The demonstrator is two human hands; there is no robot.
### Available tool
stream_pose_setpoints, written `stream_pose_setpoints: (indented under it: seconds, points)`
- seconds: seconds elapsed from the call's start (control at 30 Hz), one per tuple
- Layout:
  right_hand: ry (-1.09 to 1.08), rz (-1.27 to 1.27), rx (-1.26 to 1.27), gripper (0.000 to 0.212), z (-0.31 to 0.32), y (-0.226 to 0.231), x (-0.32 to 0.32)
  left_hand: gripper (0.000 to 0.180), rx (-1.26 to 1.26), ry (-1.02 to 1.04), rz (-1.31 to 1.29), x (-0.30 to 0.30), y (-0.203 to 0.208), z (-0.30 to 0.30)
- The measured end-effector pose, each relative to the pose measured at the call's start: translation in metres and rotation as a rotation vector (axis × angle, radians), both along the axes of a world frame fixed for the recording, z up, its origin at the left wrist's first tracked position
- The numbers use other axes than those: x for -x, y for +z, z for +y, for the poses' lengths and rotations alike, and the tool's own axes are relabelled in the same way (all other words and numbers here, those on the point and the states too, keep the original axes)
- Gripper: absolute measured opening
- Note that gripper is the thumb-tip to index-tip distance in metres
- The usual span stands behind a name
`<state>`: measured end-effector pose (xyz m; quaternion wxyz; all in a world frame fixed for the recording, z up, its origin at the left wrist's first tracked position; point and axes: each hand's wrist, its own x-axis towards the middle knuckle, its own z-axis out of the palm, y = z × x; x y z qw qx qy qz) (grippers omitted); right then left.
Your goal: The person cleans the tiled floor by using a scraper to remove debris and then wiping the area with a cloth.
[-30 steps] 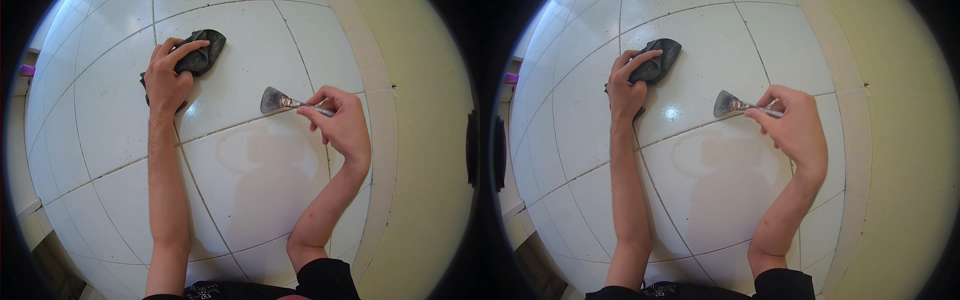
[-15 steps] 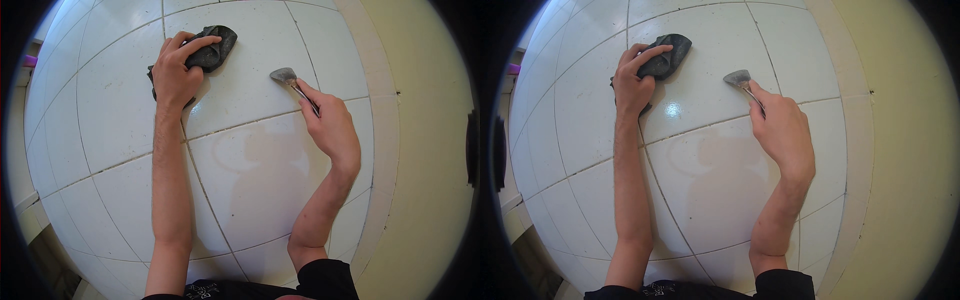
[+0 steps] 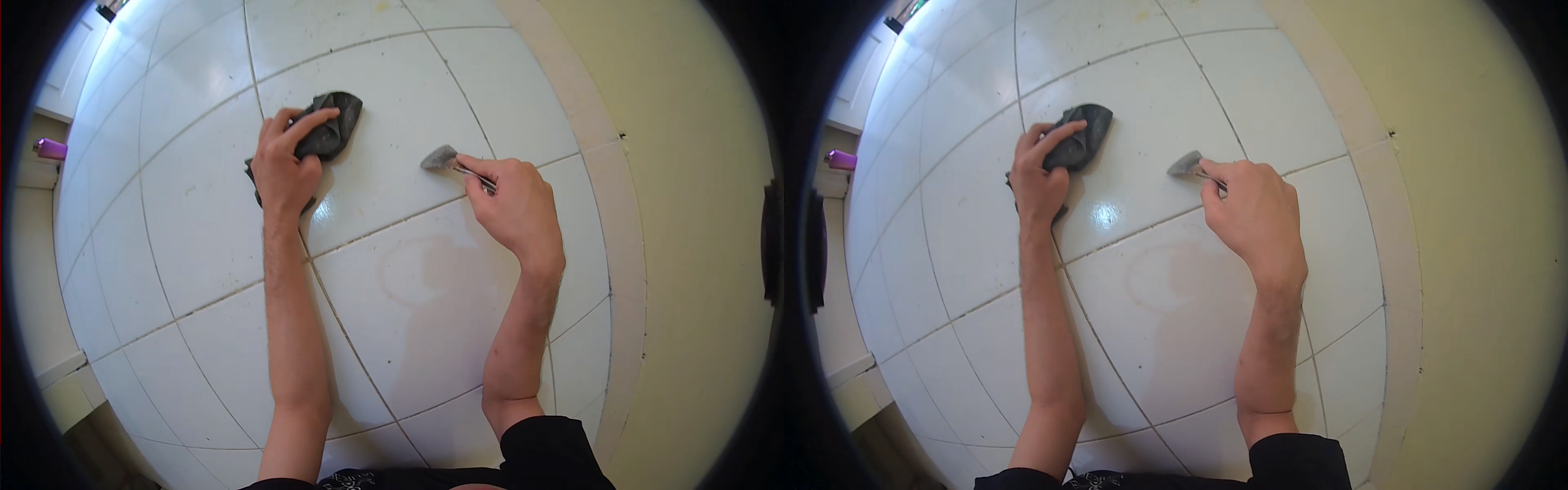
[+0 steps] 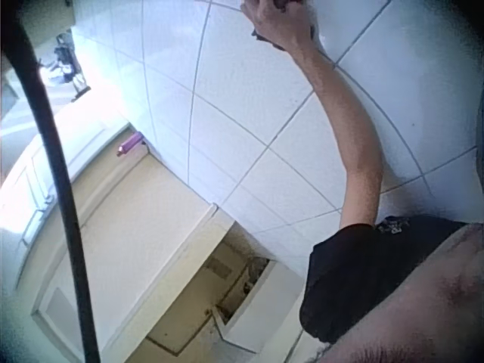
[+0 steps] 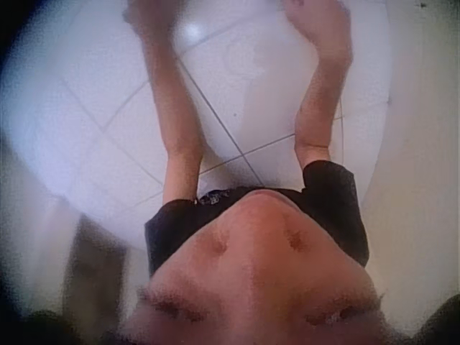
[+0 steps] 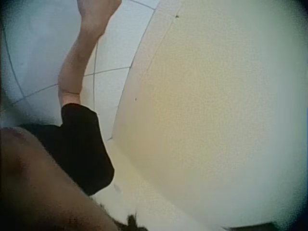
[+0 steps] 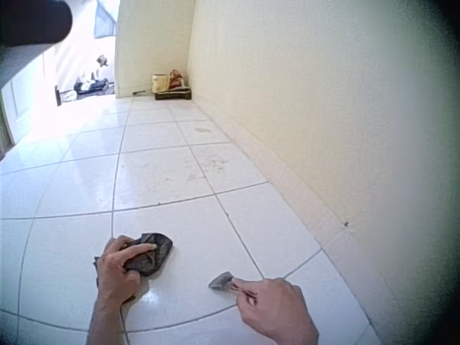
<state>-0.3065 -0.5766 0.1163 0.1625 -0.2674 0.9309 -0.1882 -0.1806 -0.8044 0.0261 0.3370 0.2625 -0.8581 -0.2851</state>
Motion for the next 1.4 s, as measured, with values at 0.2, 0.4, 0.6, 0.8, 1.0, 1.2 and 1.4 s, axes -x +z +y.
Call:
stream_pose_setpoints:
  seconds: [0.2, 0.4, 0.6, 0.8, 1.0, 1.2, 1.4]
  points:
    - [0.091, 0.058, 0.009, 0.026, 0.006, 0.004, -0.006, 0.071, 0.0, 0.025, -0.048, 0.0, 0.005, -0.001]
    - [0.144, 0.091, 0.046, 0.022, 0.005, 0.001, -0.012, 0.071, -0.002, 0.021, -0.057, -0.001, 0.001, -0.003]
    - [0.092, -0.005, -0.043, 0.021, 0.0, 0.008, -0.012, 0.064, 0.036, 0.041, -0.012, -0.002, -0.002, -0.002]
    - [0.166, -0.002, 0.01, 0.022, 0.002, 0.004, -0.01, 0.066, 0.017, 0.037, -0.036, -0.003, 0.001, -0.002]
    - [0.172, -0.035, 0.001, 0.024, 0.004, 0.001, -0.011, 0.069, -0.01, 0.024, -0.058, -0.003, 0.001, -0.002]
    - [0.224, -0.006, 0.113, 0.026, 0.009, -0.005, -0.006, 0.069, -0.007, 0.019, -0.041, 0.0, -0.001, -0.002]
    - [0.191, -0.084, -0.028, 0.025, 0.001, 0.001, -0.013, 0.069, -0.012, 0.028, -0.051, -0.002, 0.001, -0.002]
